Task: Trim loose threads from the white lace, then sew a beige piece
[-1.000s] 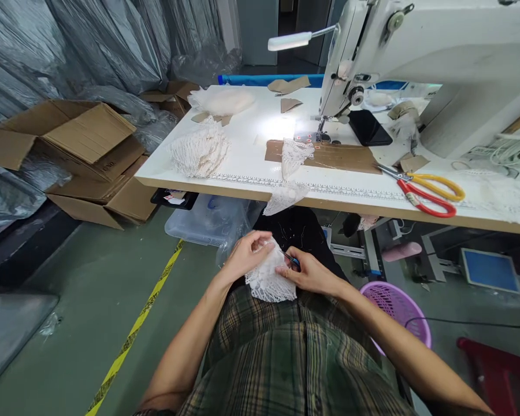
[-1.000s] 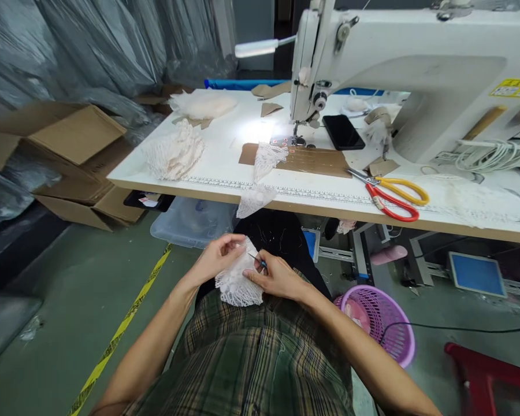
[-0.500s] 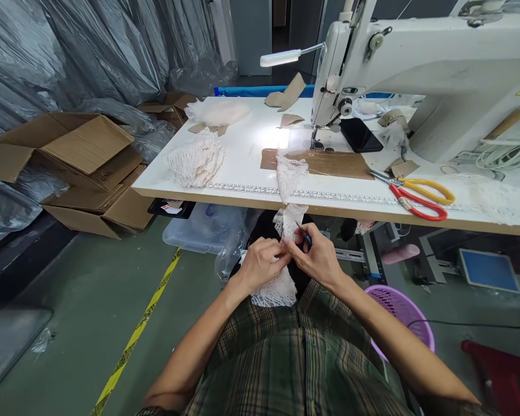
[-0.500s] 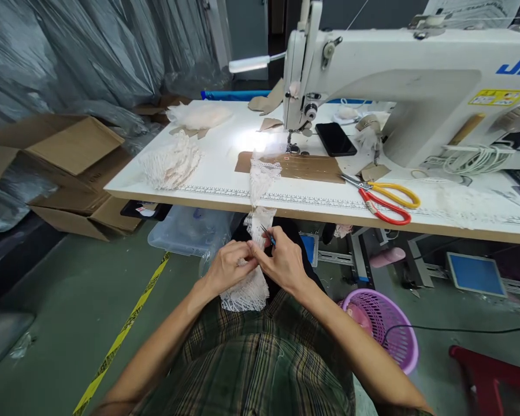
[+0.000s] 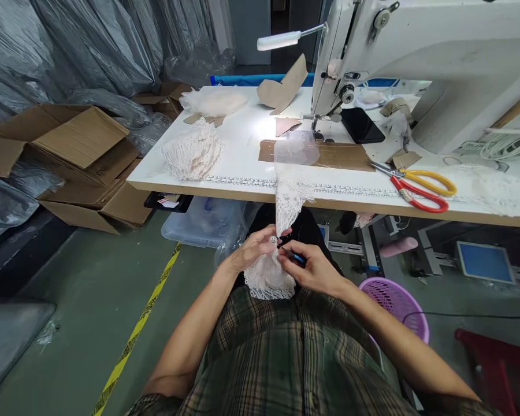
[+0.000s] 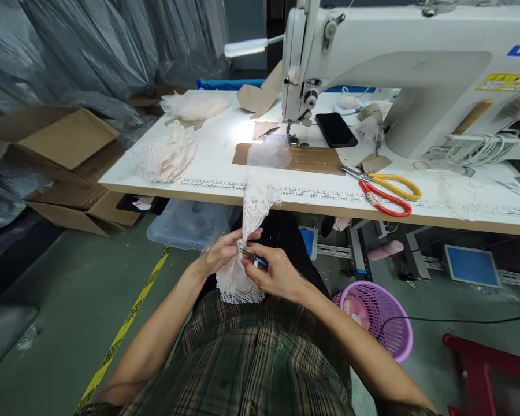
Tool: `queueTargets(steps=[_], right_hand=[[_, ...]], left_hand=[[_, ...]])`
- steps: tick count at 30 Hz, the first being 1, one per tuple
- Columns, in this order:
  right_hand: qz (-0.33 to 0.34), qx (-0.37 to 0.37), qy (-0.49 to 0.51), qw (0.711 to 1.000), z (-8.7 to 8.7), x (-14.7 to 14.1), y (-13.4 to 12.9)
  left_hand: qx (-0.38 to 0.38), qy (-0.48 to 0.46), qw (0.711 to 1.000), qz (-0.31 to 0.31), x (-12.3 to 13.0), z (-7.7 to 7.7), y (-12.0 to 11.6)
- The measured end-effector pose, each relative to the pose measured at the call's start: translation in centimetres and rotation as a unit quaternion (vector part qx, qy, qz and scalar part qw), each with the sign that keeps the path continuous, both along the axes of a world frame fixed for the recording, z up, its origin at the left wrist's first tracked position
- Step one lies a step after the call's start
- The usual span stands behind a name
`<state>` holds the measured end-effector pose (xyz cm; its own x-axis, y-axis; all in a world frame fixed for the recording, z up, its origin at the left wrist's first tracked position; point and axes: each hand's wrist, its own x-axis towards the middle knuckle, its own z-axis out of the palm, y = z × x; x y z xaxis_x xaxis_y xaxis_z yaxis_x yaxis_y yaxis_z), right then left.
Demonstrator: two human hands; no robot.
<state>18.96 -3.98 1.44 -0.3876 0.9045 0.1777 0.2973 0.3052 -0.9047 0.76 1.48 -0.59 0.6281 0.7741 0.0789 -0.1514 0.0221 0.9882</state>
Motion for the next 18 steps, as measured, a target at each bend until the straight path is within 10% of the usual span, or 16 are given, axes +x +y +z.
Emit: queueTargets(steps=[9, 18], right_hand=[[-0.072, -0.075, -0.036, 0.994, -1.7, 1.4, 1.2], [0.0, -0.032, -0.099, 0.995, -1.4, 0.0, 3.0]], left_hand=[[-0.084, 0.101, 0.986, 0.102, -0.3, -0.2, -1.4], [-0.065, 0.108, 0.985, 0.117, -0.9, -0.1, -2.0]])
